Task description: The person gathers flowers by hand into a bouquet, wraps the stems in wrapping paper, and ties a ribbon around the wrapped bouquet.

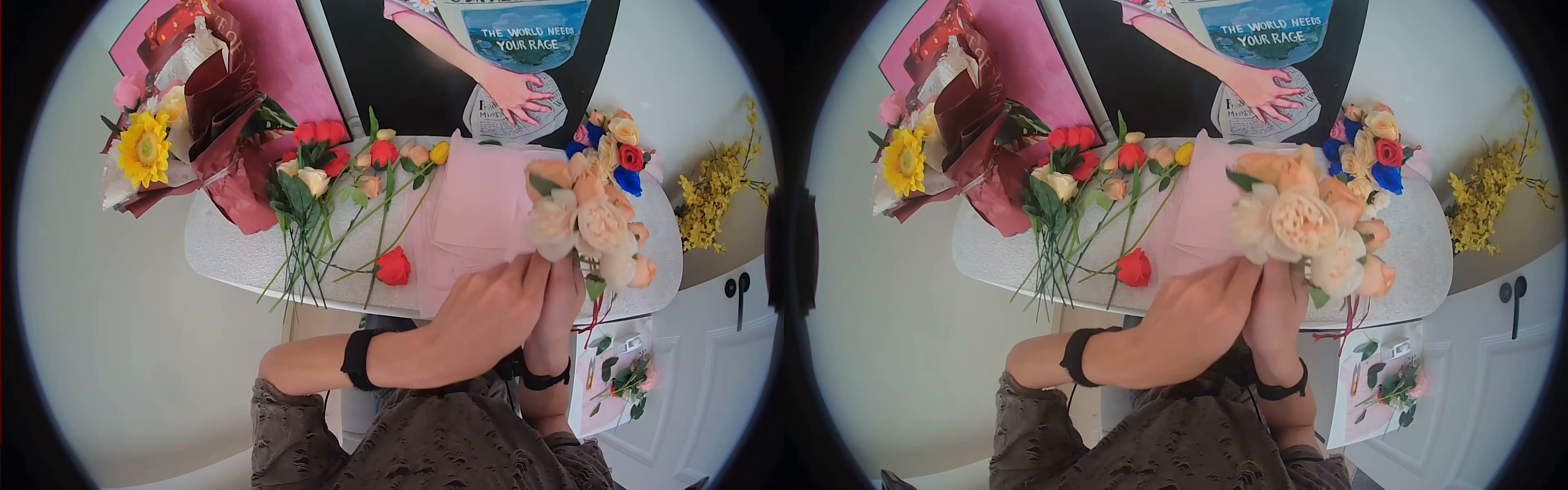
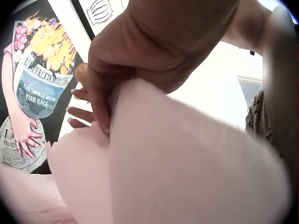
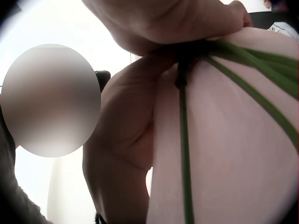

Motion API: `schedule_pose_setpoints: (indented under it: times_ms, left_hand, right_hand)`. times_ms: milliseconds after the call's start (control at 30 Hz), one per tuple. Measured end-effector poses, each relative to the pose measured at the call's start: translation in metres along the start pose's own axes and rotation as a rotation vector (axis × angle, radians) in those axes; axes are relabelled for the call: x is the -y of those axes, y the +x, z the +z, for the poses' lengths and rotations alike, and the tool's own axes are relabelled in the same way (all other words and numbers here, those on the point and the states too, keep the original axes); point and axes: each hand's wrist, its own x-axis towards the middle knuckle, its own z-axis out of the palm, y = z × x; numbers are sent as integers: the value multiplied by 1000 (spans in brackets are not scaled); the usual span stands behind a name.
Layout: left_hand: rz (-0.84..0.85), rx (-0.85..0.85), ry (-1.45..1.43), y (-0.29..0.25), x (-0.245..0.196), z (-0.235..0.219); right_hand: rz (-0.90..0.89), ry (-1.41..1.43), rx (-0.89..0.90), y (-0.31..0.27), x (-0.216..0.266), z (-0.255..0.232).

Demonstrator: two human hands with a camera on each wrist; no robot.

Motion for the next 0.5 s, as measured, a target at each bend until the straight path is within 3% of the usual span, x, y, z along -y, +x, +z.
schedule_pose_setpoints:
  times_ms: [67,200,267,300,367,400,433,500]
  left_hand:
    - [-8,-19,11,3,7,5]
    - [2,-136,-171,9,32,17]
    - [-9,-129,-353,8,41,9]
    - [-12,-128,-354,6,45,2]
    - [-121,70,-495,4,52,-10]
    - [-127,70,-496,2,54,-12]
    - [-158,65,-523,1,57,-13]
    - [-196,62,-554,-3,63,-16]
  right_hand:
    - [142,473,-82,8,18,15]
    - [54,445,106,30,17,9]
    - [115,403,379,35,28,1]
    - [119,404,381,36,26,-3]
    - [65,285,435,36,23,-9]
    - [74,337,268,29,29,-1]
    - [80,339,269,30,26,-4]
    - [157,124,486,39,17,-19]
